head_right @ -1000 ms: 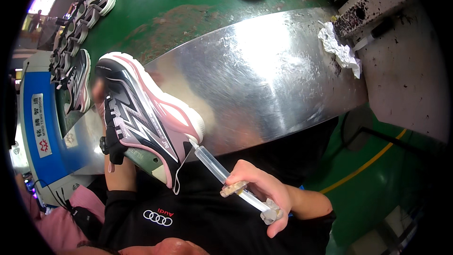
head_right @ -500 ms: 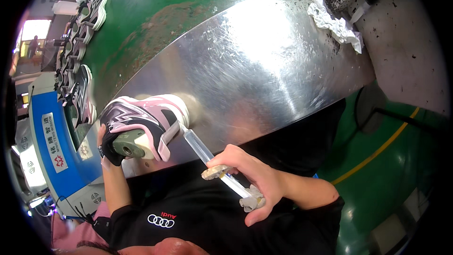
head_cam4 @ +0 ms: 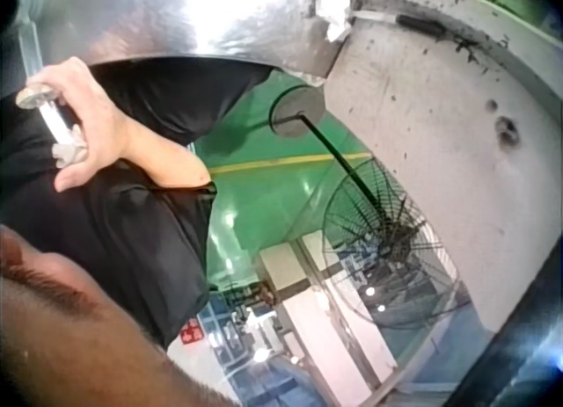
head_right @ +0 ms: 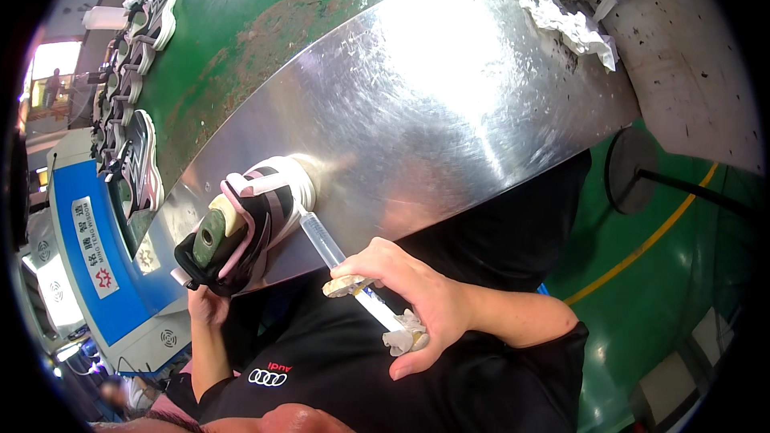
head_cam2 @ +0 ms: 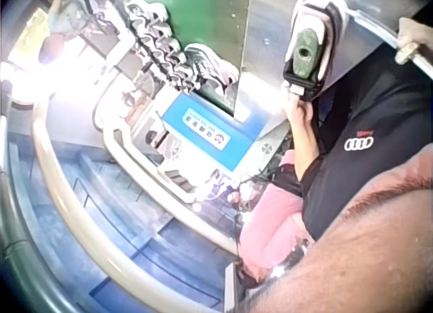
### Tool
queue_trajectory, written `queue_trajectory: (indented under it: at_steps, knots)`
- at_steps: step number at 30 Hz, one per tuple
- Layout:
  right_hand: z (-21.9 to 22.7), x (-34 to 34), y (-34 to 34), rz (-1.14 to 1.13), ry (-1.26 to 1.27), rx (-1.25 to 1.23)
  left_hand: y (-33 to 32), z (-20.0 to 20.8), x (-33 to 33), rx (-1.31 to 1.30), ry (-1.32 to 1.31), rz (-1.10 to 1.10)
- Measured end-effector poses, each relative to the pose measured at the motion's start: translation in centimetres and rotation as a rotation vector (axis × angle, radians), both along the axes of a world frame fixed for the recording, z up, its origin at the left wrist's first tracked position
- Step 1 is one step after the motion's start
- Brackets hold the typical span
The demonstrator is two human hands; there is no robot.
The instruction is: The person applies adhesive around the sole edges of shoes using a syringe and places the shoes onto a conveyor belt.
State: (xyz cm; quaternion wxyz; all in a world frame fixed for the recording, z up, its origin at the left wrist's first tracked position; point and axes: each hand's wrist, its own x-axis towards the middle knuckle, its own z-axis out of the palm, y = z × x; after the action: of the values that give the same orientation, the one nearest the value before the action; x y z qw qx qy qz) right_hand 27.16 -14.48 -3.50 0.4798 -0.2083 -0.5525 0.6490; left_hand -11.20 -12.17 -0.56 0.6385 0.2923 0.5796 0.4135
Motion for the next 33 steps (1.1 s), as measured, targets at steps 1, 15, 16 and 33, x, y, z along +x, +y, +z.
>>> queue_trajectory:
  at_steps: [1, 15, 16, 33]
  knots:
    - [0.1, 0.0, 0.0, 0.004, -0.004, 0.003, -0.3, 0.3, 0.3, -0.013, 0.002, -0.018]
    - [1.9, -0.6, -0.7, -0.023, -0.072, 0.011, -2.6, 0.9, 2.6, -0.114, -0.305, 0.0]
    - [2.0, -0.7, -0.8, -0.029, -0.077, 0.005, -3.0, 0.6, 2.0, -0.14, -0.38, -0.014]
    - [6.9, 0.0, -0.7, 0.139, -0.078, -0.228, -2.3, -0.1, 9.3, -0.314, -0.796, -0.259]
